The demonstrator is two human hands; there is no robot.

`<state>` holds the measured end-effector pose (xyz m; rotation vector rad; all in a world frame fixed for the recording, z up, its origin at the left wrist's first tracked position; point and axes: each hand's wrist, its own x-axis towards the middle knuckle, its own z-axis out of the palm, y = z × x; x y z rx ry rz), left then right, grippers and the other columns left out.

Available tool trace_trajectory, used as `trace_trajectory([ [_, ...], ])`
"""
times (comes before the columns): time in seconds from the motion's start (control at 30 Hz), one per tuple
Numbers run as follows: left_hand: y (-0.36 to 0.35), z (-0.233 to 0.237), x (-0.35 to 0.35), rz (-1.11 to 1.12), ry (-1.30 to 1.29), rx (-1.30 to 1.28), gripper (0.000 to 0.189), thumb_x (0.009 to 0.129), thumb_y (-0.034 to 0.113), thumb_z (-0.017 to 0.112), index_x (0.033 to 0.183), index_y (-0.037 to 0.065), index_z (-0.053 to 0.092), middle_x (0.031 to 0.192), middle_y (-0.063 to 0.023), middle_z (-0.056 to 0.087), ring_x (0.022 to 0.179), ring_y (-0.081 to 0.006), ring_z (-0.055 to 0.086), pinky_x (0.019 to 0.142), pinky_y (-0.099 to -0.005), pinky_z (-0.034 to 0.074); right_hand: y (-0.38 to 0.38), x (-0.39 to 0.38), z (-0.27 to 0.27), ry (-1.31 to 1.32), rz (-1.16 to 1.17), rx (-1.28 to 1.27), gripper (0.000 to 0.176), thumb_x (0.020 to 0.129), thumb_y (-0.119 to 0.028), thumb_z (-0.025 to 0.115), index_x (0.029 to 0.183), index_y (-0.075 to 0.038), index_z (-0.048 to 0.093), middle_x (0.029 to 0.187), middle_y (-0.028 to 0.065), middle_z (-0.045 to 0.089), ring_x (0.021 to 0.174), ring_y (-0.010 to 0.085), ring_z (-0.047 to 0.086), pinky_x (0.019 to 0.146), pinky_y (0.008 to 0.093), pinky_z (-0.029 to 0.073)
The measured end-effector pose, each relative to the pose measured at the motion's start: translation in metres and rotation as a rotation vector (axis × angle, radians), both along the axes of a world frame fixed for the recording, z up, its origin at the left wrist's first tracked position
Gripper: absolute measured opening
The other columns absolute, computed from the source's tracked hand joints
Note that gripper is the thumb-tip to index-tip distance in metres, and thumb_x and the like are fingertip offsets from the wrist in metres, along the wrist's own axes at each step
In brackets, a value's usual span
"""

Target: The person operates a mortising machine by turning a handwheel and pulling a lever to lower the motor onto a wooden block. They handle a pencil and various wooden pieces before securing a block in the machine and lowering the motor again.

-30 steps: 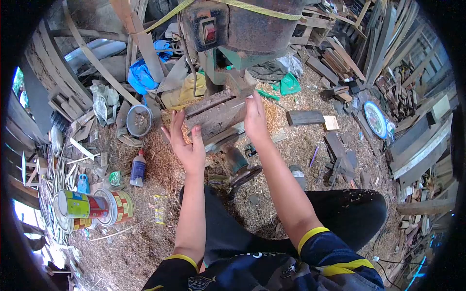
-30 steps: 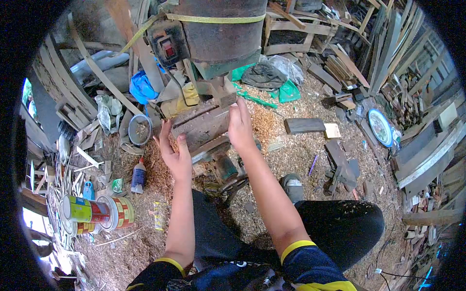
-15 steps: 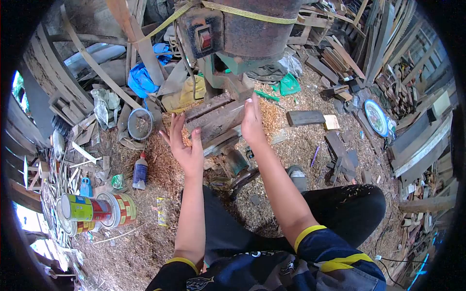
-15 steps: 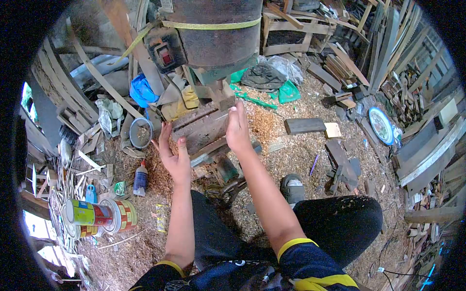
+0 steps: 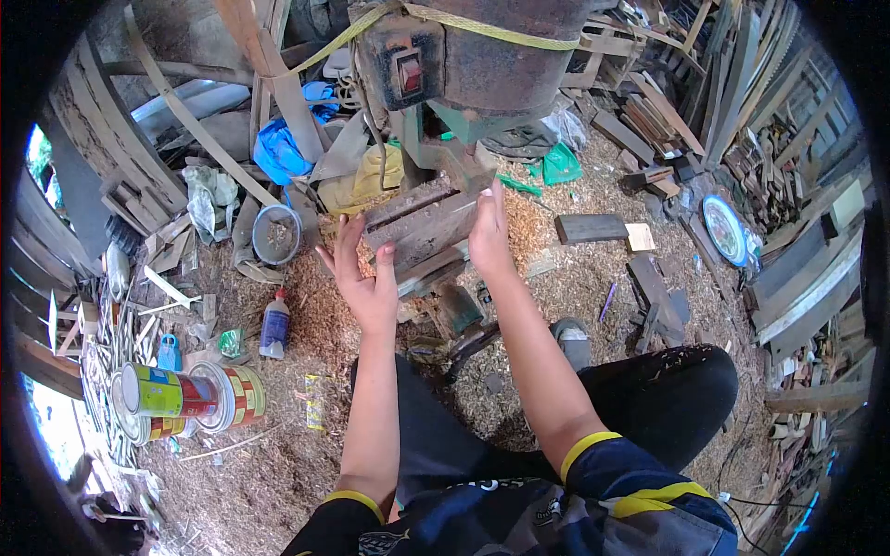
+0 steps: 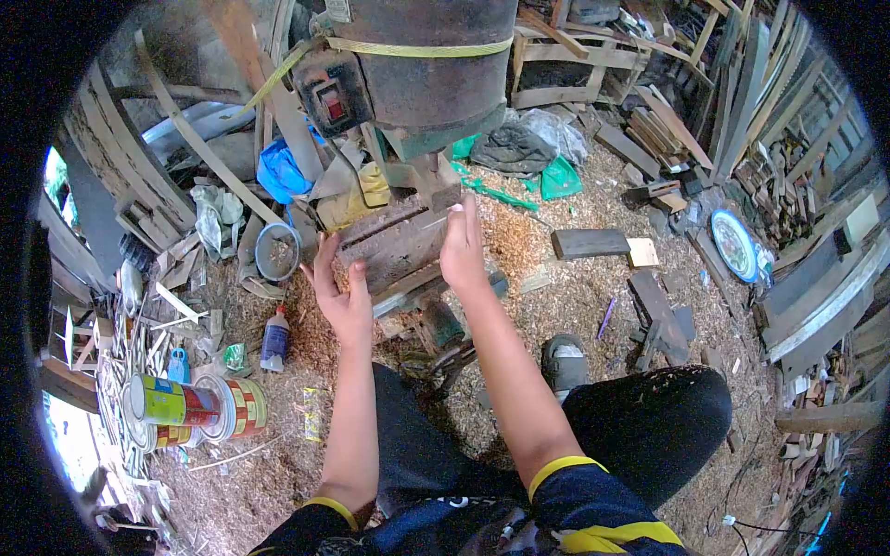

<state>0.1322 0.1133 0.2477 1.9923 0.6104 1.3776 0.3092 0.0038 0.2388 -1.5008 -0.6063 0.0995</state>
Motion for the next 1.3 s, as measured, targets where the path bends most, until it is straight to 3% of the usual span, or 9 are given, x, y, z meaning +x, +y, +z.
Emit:
trace_trajectory([
  [0.13,-0.005,-0.005,0.000,-0.012,-0.039,-0.042,0.051,0.103,0.036,0.075,0.144,0.007,0.066,0.150,-0.0127,0.067,0.156,-0.0334,0.049,0.136,-0.0603,0.004,-0.002,0.000,0.001,0.067,0.000,0.038,0.065,0.118,-0.033,0.031,0.167,0.008,0.032,0.168,0.0245,0.043,0.158,0.0337,0.037,0.131,0.0391,0.025],
  [0.33,0.000,-0.001,0.001,-0.006,-0.006,-0.027,0.051,0.104,0.035,0.074,0.145,0.007,0.065,0.153,-0.0128,0.066,0.157,-0.0335,0.048,0.136,-0.0596,0.006,-0.006,0.005,0.004,0.002,0.059,-0.151,0.070,0.117,-0.037,0.031,0.165,0.014,0.031,0.172,0.0355,0.034,0.163,0.0462,0.029,0.134,0.0443,0.022],
  [0.4,-0.004,-0.001,0.001,-0.014,-0.030,-0.046,0.052,0.103,0.036,0.075,0.145,0.006,0.065,0.153,-0.0126,0.066,0.157,-0.0339,0.048,0.136,-0.0598,0.007,-0.003,-0.002,0.005,0.114,0.072,0.103,0.067,0.118,-0.033,0.033,0.169,0.010,0.027,0.170,0.0238,0.041,0.158,0.0312,0.037,0.131,0.0381,0.025],
  [0.53,-0.004,-0.002,0.001,-0.022,-0.039,-0.056,0.055,0.103,0.038,0.076,0.146,0.005,0.065,0.153,-0.0122,0.066,0.157,-0.0340,0.048,0.136,-0.0595,0.008,-0.006,-0.003,0.008,0.167,0.065,0.082,0.070,0.118,-0.034,0.034,0.169,0.012,0.024,0.174,0.0246,0.035,0.163,0.0312,0.030,0.133,0.0380,0.022],
  [0.93,0.002,0.009,-0.026,-0.169,0.082,-0.122,0.062,0.103,0.029,0.076,0.155,0.001,0.058,0.159,-0.0183,0.061,0.156,-0.0359,0.048,0.134,-0.0542,0.024,-0.015,0.005,0.001,0.050,-0.013,-0.244,0.069,0.117,-0.041,0.033,0.163,0.011,0.037,0.171,0.0321,0.039,0.162,0.0408,0.034,0.132,0.0427,0.023],
  [1.0,-0.011,0.006,-0.031,-0.242,-0.118,-0.248,0.067,0.106,0.028,0.073,0.161,-0.003,0.050,0.164,-0.0223,0.054,0.157,-0.0371,0.046,0.132,-0.0499,0.029,-0.027,-0.001,0.002,0.060,0.021,-0.168,0.062,0.118,-0.040,0.035,0.156,0.008,0.045,0.162,0.0274,0.048,0.154,0.0371,0.042,0.129,0.0422,0.028],
  [1.1,-0.015,-0.026,-0.050,-0.152,-0.008,-0.193,0.068,0.110,0.034,0.067,0.162,-0.006,0.047,0.166,-0.0244,0.050,0.156,-0.0374,0.046,0.130,-0.0481,0.032,-0.048,-0.012,0.002,0.074,0.070,-0.059,0.053,0.119,-0.038,0.037,0.145,0.003,0.057,0.149,0.0205,0.061,0.142,0.0316,0.054,0.124,0.0413,0.035],
  [1.23,-0.029,-0.056,-0.058,-0.091,-0.039,-0.284,0.060,0.119,0.034,0.049,0.164,-0.004,0.042,0.170,-0.0214,0.045,0.160,-0.0325,0.039,0.132,-0.0460,0.025,-0.068,-0.018,-0.038,0.125,-0.028,-0.072,0.048,0.120,-0.035,0.036,0.132,0.001,0.066,0.129,0.0148,0.070,0.120,0.0245,0.062,0.113,0.0416,0.046],
  [1.3,-0.040,-0.061,-0.056,-0.067,-0.069,-0.306,0.059,0.119,0.034,0.047,0.164,-0.004,0.042,0.170,-0.0212,0.044,0.160,-0.0328,0.038,0.133,-0.0463,0.025,-0.073,-0.018,-0.048,0.129,-0.048,-0.070,0.047,0.120,-0.034,0.037,0.132,0.001,0.066,0.128,0.0145,0.070,0.119,0.0243,0.062,0.112,0.0410,0.046],
])
